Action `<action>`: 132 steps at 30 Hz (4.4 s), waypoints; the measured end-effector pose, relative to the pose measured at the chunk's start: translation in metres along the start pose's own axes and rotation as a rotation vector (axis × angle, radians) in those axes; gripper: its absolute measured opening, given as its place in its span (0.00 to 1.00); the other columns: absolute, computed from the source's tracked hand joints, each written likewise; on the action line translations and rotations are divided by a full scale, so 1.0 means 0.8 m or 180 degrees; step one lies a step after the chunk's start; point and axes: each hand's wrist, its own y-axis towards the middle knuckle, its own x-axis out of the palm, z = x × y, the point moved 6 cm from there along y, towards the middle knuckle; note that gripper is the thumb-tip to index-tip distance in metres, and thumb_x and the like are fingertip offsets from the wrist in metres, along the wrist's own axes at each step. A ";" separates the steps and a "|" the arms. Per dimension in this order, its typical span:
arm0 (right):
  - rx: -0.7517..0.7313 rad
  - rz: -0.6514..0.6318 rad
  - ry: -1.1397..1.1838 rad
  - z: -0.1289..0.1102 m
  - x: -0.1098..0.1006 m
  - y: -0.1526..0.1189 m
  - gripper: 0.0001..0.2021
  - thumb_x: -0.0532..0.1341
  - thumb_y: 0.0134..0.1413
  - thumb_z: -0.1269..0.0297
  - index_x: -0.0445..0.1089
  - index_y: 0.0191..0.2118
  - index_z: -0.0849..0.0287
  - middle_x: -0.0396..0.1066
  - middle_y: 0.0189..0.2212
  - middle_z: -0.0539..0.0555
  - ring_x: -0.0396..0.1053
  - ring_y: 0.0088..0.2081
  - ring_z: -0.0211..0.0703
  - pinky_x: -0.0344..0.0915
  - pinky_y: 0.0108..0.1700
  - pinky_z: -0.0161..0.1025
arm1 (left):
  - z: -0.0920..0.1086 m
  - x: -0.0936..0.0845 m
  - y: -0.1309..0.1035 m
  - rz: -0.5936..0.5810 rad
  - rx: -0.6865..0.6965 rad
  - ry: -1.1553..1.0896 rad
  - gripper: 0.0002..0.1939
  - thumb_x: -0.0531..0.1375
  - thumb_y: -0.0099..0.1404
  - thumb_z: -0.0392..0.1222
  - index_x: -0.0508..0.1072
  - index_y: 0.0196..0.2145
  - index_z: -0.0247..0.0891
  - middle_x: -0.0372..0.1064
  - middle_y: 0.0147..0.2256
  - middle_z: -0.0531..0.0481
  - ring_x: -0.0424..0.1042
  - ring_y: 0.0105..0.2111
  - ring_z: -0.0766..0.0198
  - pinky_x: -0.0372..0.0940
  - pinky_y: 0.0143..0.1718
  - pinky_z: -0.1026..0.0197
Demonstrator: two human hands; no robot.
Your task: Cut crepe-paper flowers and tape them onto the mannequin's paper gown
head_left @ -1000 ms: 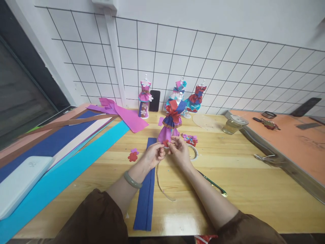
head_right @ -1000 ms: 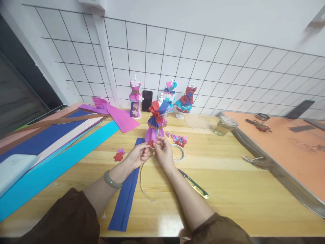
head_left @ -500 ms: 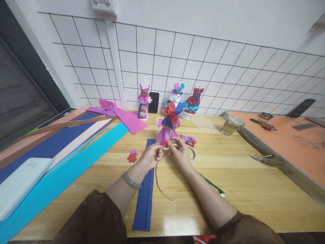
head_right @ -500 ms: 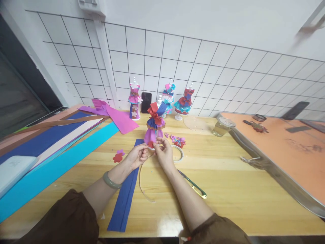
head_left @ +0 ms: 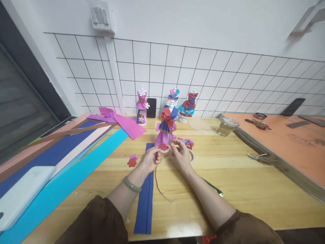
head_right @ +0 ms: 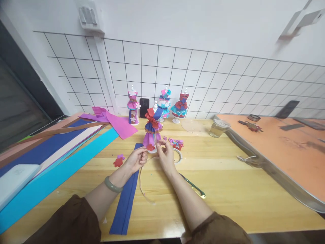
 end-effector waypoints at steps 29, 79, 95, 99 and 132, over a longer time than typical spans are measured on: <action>-0.1072 0.0166 -0.0677 -0.151 -0.042 0.066 0.15 0.58 0.50 0.56 0.65 0.43 0.56 0.67 0.37 0.53 0.66 0.35 0.38 0.65 0.35 0.37 | 0.002 -0.002 0.000 -0.0055 0.0162 0.0267 0.10 0.59 0.47 0.36 0.58 0.23 0.36 0.57 0.15 0.58 0.55 0.13 0.76 0.40 0.14 0.71; -0.1558 -0.0373 -0.2652 -0.236 0.048 0.141 0.14 0.59 0.46 0.54 0.76 0.31 0.57 0.75 0.25 0.54 0.70 0.26 0.46 0.64 0.29 0.39 | 0.000 -0.003 0.002 -0.0132 -0.0032 -0.0693 0.04 0.58 0.55 0.35 0.64 0.27 0.33 0.60 0.18 0.53 0.58 0.16 0.74 0.50 0.16 0.71; -0.1660 -0.0321 -0.2860 -0.227 0.042 0.150 0.13 0.58 0.48 0.57 0.76 0.31 0.60 0.75 0.28 0.55 0.70 0.27 0.45 0.63 0.30 0.39 | -0.006 -0.010 0.011 -0.0205 -0.0051 -0.0662 0.05 0.59 0.54 0.34 0.64 0.27 0.33 0.61 0.18 0.54 0.60 0.16 0.74 0.52 0.17 0.71; -0.1700 -0.0361 -0.2934 -0.226 0.041 0.149 0.13 0.57 0.48 0.57 0.76 0.29 0.59 0.75 0.27 0.54 0.69 0.26 0.44 0.63 0.30 0.39 | -0.007 -0.010 0.012 -0.0204 -0.0069 -0.0619 0.04 0.59 0.55 0.34 0.64 0.27 0.33 0.61 0.18 0.53 0.61 0.16 0.74 0.53 0.17 0.71; -0.1797 -0.0292 -0.2941 -0.236 0.052 0.146 0.12 0.58 0.48 0.59 0.76 0.31 0.60 0.75 0.29 0.55 0.70 0.30 0.46 0.63 0.31 0.39 | -0.009 0.000 0.010 -0.0347 -0.0485 -0.1146 0.02 0.54 0.57 0.31 0.66 0.28 0.31 0.62 0.20 0.50 0.62 0.18 0.73 0.55 0.18 0.72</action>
